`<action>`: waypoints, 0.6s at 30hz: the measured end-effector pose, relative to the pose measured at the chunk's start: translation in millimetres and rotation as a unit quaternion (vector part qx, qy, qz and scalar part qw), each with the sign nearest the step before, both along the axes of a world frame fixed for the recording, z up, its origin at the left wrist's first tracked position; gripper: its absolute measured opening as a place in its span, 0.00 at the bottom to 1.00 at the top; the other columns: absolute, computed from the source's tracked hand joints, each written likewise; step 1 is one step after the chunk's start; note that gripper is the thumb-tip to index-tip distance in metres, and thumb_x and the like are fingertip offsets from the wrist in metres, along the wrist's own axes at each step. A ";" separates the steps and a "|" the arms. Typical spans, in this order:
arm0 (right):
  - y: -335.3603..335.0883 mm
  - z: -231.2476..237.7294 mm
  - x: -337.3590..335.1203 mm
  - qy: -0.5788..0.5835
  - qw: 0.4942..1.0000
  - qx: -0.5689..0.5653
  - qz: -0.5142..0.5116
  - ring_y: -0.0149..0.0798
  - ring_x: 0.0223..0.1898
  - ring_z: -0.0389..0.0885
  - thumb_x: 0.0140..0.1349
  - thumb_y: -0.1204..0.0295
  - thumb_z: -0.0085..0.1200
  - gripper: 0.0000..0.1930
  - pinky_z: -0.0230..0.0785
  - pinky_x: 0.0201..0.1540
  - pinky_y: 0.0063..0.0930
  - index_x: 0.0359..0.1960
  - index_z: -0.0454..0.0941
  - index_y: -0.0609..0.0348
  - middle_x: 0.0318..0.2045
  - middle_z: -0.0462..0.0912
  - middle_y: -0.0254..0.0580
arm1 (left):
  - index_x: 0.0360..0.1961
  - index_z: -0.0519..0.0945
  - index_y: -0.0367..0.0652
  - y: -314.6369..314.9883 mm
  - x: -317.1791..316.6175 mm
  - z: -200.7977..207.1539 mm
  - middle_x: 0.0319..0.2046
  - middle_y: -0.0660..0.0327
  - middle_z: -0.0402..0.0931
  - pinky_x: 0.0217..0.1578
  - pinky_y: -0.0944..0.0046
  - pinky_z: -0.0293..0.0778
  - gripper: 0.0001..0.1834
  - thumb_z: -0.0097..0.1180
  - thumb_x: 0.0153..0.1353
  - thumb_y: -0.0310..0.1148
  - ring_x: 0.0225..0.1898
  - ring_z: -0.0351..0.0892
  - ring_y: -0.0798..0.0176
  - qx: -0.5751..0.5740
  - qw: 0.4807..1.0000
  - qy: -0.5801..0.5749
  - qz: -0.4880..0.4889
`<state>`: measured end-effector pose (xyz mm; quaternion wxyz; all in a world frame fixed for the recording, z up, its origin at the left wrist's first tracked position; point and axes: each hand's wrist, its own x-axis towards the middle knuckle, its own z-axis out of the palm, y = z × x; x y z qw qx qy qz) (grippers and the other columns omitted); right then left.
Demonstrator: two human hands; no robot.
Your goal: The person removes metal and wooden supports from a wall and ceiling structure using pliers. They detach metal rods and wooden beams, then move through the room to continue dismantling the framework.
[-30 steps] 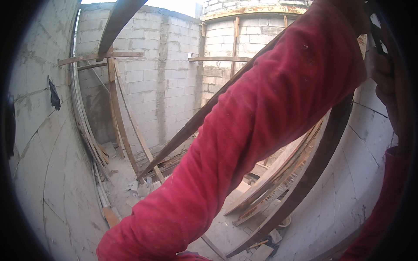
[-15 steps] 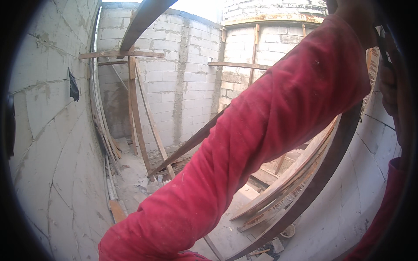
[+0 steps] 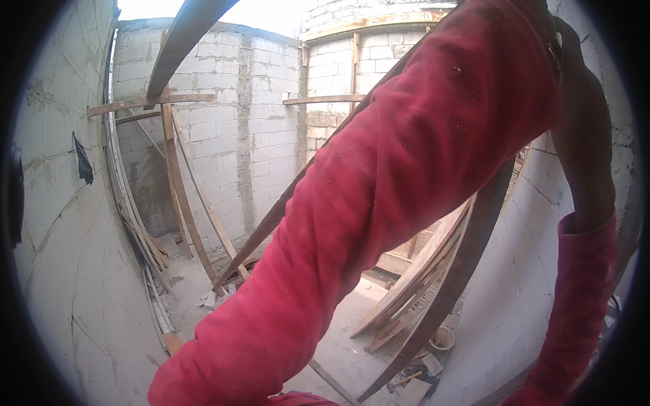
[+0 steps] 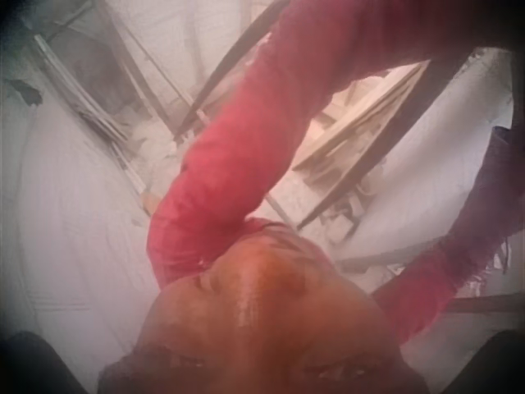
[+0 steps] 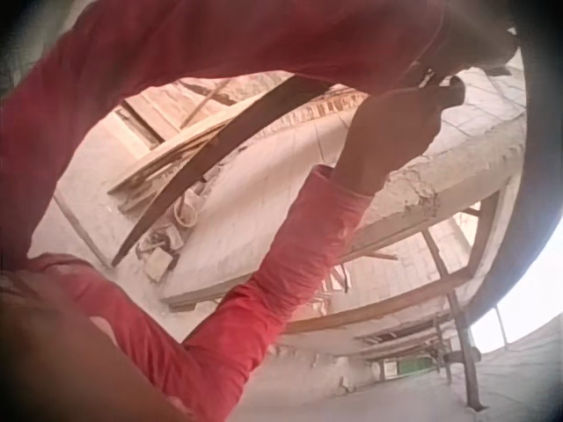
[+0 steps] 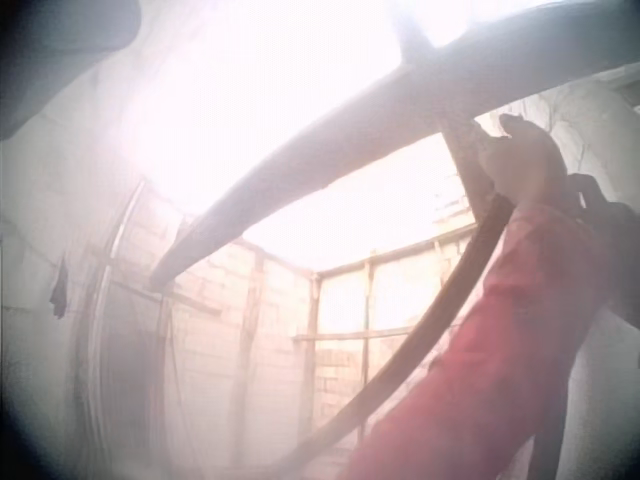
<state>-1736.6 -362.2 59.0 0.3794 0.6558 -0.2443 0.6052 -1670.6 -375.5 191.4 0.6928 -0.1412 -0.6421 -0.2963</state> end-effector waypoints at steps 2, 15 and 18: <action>-14.8 0.7 6.1 0.006 1.000 0.001 0.028 0.34 0.26 0.66 0.71 0.62 0.53 0.22 0.67 0.30 0.28 0.63 0.70 0.56 0.29 0.66 0.33 | 0.65 0.65 0.46 7.0 31.7 -5.6 0.33 0.62 0.75 0.17 0.70 0.58 0.29 0.37 0.75 0.56 0.16 0.56 0.75 -0.007 0.999 -0.005 0.036; 4.1 16.8 -64.4 0.084 0.616 0.494 0.608 0.26 0.16 0.69 0.76 0.50 0.44 0.26 0.57 0.19 0.23 0.56 0.71 0.65 0.25 0.79 0.33 | 0.31 0.67 0.53 -4.2 29.1 -27.6 0.17 0.72 0.58 0.18 0.71 0.60 0.20 0.47 0.74 0.55 0.16 0.57 0.73 -0.081 0.950 -0.101 -0.283; 16.6 9.6 -39.7 -0.001 0.804 0.420 0.421 0.31 0.13 0.70 0.74 0.53 0.49 0.20 0.57 0.16 0.23 0.47 0.74 0.59 0.21 0.79 0.35 | 0.44 0.70 0.48 -4.9 33.0 -16.6 0.23 0.70 0.67 0.21 0.69 0.69 0.16 0.46 0.75 0.51 0.19 0.66 0.72 -0.022 0.978 -0.082 -0.192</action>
